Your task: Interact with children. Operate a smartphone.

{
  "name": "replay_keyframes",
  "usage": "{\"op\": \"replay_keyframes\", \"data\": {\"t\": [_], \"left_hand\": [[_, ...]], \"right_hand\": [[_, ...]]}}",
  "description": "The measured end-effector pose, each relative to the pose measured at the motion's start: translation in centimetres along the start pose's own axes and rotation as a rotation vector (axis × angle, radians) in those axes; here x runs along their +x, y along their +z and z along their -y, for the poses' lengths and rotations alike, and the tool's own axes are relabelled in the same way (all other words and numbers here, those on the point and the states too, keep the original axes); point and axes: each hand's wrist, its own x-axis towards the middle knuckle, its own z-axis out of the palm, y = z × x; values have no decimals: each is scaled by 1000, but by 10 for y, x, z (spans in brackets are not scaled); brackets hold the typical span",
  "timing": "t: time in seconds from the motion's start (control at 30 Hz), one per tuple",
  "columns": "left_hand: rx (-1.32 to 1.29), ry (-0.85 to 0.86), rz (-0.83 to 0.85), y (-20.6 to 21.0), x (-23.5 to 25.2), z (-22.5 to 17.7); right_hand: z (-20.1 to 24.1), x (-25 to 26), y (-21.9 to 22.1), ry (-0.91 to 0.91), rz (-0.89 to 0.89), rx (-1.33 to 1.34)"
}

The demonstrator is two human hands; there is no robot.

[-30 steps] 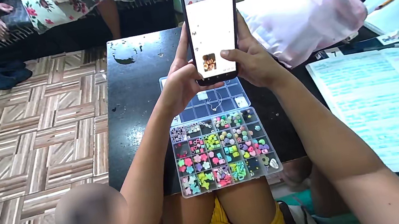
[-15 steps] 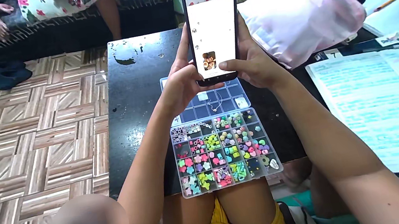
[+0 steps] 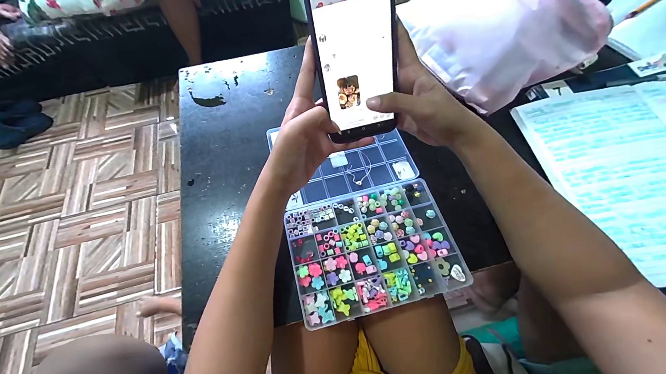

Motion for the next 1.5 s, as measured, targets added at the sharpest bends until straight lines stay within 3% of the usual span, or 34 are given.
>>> {"op": "replay_keyframes", "data": {"t": [0.83, 1.5], "left_hand": [[14, 11, -26, 4, -1, 0], [15, 19, 80, 0, -2, -2]], "right_hand": [[0, -1, 2, -35, -6, -58], [1, -2, 4, -103, -11, -59]]}}
